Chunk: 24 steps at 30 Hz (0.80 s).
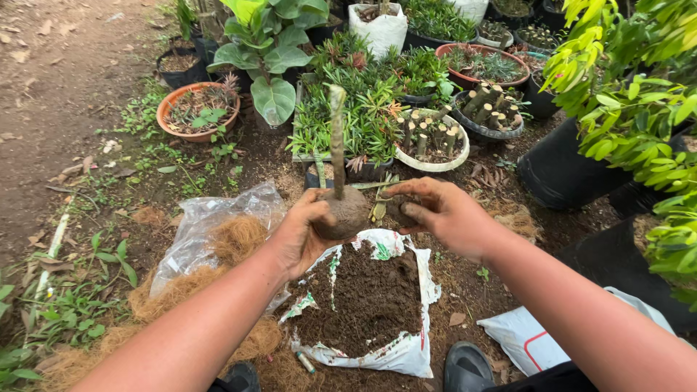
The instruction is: The person holds a plant stem with a root ball and repeatedly wraps a fibrous material around the base, packing soil into the root ball to secure the wrapping. The person continues to add soil and adjust the wrapping around the stem.
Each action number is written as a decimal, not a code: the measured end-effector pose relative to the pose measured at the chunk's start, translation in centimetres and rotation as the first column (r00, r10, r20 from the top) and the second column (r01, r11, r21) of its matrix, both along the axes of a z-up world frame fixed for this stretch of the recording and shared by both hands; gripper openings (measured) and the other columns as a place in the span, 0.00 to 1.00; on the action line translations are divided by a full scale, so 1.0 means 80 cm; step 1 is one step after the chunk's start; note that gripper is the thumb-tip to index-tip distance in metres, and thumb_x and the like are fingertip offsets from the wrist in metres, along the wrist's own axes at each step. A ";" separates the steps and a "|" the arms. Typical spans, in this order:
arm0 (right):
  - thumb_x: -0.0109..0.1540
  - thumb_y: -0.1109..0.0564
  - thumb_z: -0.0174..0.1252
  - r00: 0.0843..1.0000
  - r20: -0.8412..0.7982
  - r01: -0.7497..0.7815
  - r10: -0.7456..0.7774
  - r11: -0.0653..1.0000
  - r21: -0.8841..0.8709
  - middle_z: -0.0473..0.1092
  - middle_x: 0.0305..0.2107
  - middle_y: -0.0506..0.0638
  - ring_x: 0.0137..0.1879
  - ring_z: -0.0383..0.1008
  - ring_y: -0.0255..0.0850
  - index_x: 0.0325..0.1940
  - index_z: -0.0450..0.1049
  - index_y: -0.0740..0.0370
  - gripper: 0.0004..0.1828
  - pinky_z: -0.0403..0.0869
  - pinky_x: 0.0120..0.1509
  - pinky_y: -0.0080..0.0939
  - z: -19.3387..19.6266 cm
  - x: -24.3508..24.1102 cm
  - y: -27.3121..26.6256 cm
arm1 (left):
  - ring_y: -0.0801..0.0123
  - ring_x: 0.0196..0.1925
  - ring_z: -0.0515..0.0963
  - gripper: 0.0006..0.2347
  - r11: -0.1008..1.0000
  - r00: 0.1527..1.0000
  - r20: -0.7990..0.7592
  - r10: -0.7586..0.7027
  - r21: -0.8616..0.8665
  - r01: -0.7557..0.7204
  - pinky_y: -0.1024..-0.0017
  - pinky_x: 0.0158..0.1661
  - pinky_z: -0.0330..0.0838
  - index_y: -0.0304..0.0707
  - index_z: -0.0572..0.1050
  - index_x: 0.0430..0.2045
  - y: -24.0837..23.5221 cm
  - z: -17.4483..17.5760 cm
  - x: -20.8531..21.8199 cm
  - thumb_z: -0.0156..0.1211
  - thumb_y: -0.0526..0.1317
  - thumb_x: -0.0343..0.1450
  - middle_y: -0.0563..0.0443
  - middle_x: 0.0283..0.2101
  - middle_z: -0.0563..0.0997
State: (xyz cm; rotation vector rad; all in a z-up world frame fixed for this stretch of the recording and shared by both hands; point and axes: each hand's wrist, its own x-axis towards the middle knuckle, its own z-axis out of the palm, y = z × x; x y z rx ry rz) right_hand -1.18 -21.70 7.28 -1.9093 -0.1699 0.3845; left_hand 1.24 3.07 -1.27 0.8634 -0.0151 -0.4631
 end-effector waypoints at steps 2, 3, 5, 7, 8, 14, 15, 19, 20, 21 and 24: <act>0.63 0.67 0.52 0.999 0.031 -0.039 0.040 0.998 -0.049 0.75 0.51 0.47 0.54 0.76 0.33 0.63 0.71 0.56 0.23 0.76 0.60 0.38 0.012 -0.008 0.004 | 0.59 0.44 0.84 0.26 0.999 0.999 -0.005 -0.036 0.038 0.036 0.60 0.51 0.79 0.30 0.60 0.60 0.002 0.006 0.000 0.54 0.30 0.64 0.36 0.48 0.75; 0.62 0.67 0.54 0.999 0.041 -0.010 0.011 1.000 -0.026 0.75 0.51 0.48 0.54 0.76 0.33 0.63 0.70 0.56 0.24 0.76 0.61 0.38 0.016 -0.010 0.006 | 0.58 0.48 0.85 0.27 0.997 0.998 -0.012 -0.057 0.056 0.057 0.63 0.51 0.78 0.31 0.61 0.60 0.002 0.009 -0.002 0.54 0.30 0.64 0.35 0.51 0.78; 0.60 0.67 0.56 0.997 0.060 0.045 -0.046 0.999 0.019 0.76 0.50 0.49 0.55 0.78 0.33 0.62 0.69 0.56 0.25 0.77 0.61 0.37 0.018 -0.012 0.009 | 0.56 0.51 0.84 0.26 0.991 0.996 -0.001 -0.087 0.097 0.087 0.62 0.51 0.78 0.34 0.60 0.60 0.001 0.013 -0.002 0.55 0.31 0.64 0.35 0.54 0.75; 0.60 0.67 0.60 0.993 0.031 0.106 -0.111 0.987 0.124 0.76 0.48 0.53 0.52 0.78 0.37 0.59 0.70 0.63 0.22 0.78 0.59 0.41 0.016 -0.011 0.011 | 0.54 0.52 0.82 0.27 0.983 0.994 0.004 -0.111 0.145 0.109 0.59 0.51 0.79 0.36 0.61 0.60 -0.001 0.014 -0.004 0.55 0.31 0.64 0.35 0.55 0.73; 0.60 0.66 0.62 0.990 0.014 0.138 -0.142 0.975 0.176 0.76 0.47 0.55 0.50 0.78 0.39 0.57 0.71 0.66 0.21 0.78 0.58 0.43 0.015 -0.011 0.011 | 0.54 0.52 0.80 0.27 0.978 0.993 0.005 -0.120 0.172 0.118 0.57 0.51 0.81 0.36 0.61 0.60 -0.001 0.014 -0.006 0.56 0.31 0.63 0.35 0.56 0.71; 0.59 0.62 0.65 0.999 0.036 0.024 -0.027 0.998 0.058 0.79 0.42 0.49 0.46 0.77 0.34 0.55 0.77 0.64 0.20 0.77 0.54 0.37 0.008 -0.009 0.010 | 0.52 0.57 0.80 0.30 0.961 0.956 0.108 -0.273 -0.014 0.276 0.54 0.54 0.81 0.32 0.60 0.64 0.002 0.011 -0.011 0.60 0.36 0.64 0.32 0.59 0.73; 0.59 0.61 0.65 0.999 0.038 0.013 -0.016 0.997 0.074 0.80 0.42 0.49 0.46 0.78 0.33 0.55 0.77 0.65 0.20 0.77 0.54 0.36 0.007 -0.010 0.010 | 0.52 0.57 0.80 0.32 0.954 0.949 0.124 -0.291 -0.037 0.297 0.53 0.54 0.81 0.32 0.60 0.65 0.001 0.010 -0.012 0.61 0.36 0.63 0.33 0.60 0.74; 0.58 0.60 0.67 0.998 0.043 -0.046 0.044 0.998 0.054 0.81 0.41 0.49 0.45 0.79 0.33 0.53 0.78 0.65 0.20 0.78 0.54 0.36 0.010 -0.010 0.012 | 0.55 0.57 0.80 0.37 0.951 0.970 0.057 -0.234 0.221 0.217 0.53 0.55 0.79 0.32 0.57 0.65 -0.003 0.007 -0.011 0.70 0.41 0.61 0.35 0.59 0.76; 0.57 0.60 0.67 0.997 0.041 -0.064 0.063 0.998 0.028 0.81 0.40 0.50 0.45 0.80 0.33 0.53 0.78 0.66 0.20 0.78 0.53 0.36 0.010 -0.010 0.013 | 0.56 0.56 0.81 0.39 0.938 0.977 0.031 -0.210 0.287 0.192 0.53 0.55 0.79 0.33 0.56 0.64 -0.006 0.006 -0.011 0.72 0.41 0.59 0.36 0.58 0.76; 0.57 0.60 0.68 0.996 0.034 -0.080 0.079 0.996 0.031 0.81 0.40 0.49 0.45 0.79 0.33 0.53 0.78 0.66 0.20 0.78 0.53 0.36 0.011 -0.011 0.013 | 0.57 0.55 0.82 0.41 0.921 0.983 0.007 -0.184 0.351 0.170 0.54 0.55 0.80 0.35 0.54 0.64 -0.007 0.005 -0.011 0.73 0.42 0.57 0.37 0.57 0.77; 0.55 0.60 0.69 0.992 0.022 -0.127 0.127 0.992 0.026 0.81 0.39 0.49 0.43 0.79 0.32 0.51 0.78 0.66 0.20 0.78 0.52 0.36 0.011 -0.013 0.016 | 0.61 0.55 0.81 0.42 0.909 0.983 0.089 -0.162 0.400 0.113 0.62 0.57 0.75 0.28 0.58 0.65 -0.008 0.001 -0.013 0.76 0.41 0.57 0.36 0.57 0.77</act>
